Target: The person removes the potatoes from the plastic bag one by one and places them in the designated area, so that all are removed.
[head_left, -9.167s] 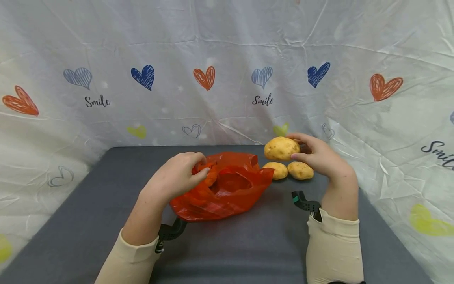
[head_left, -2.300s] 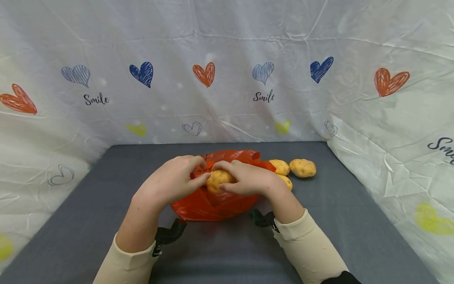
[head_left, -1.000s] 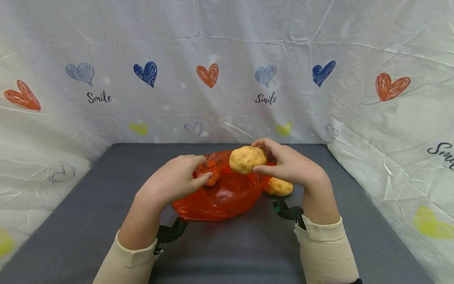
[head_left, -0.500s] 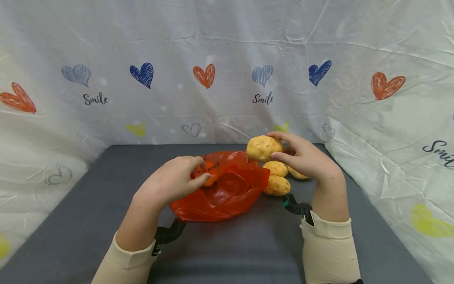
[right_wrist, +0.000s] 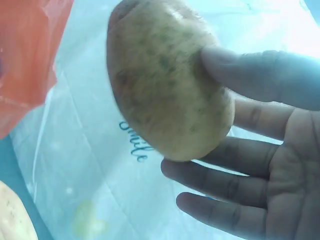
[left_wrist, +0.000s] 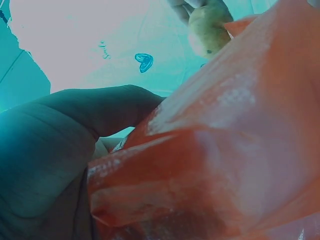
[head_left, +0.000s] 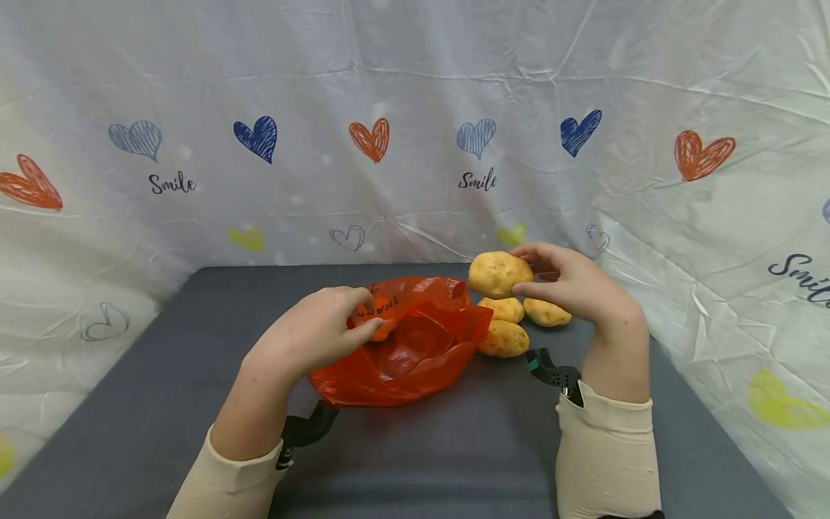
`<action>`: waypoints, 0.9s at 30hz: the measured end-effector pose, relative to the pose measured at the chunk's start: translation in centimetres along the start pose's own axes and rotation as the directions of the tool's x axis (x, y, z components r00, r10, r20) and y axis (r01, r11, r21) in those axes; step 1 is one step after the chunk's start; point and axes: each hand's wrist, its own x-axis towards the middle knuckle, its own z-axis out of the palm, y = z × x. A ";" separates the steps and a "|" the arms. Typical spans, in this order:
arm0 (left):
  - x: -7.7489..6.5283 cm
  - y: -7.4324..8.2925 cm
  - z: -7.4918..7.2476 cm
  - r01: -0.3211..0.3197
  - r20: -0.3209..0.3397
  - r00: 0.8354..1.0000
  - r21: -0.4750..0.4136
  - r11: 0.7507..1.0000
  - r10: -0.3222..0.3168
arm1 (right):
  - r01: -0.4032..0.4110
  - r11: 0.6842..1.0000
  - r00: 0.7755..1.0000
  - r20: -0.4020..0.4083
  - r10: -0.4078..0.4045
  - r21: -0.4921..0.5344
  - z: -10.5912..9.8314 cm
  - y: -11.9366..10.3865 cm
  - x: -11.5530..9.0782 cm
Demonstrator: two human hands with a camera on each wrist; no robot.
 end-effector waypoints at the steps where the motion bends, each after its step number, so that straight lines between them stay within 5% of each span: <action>1: 0.0 0.0 0.0 -0.002 -0.001 1.000 0.000 1.000 0.002 | -0.007 1.000 1.000 0.001 0.007 -0.009 -0.1 0.2 0.0; 14: 0.1 0.0 0.0 0.002 0.003 1.000 -0.007 1.000 -0.002 | -0.196 0.971 0.978 0.048 0.204 -0.136 -1.9 3.9 -0.4; 20: 0.1 0.0 0.0 0.000 0.005 1.000 -0.006 1.000 0.000 | -0.298 0.939 0.945 0.086 0.315 -0.170 -2.4 5.7 -0.7; 27: 0.1 -0.1 0.0 -0.008 0.001 1.000 -0.008 1.000 0.008 | -0.411 0.902 0.882 0.195 0.430 -0.133 -2.9 7.9 -1.1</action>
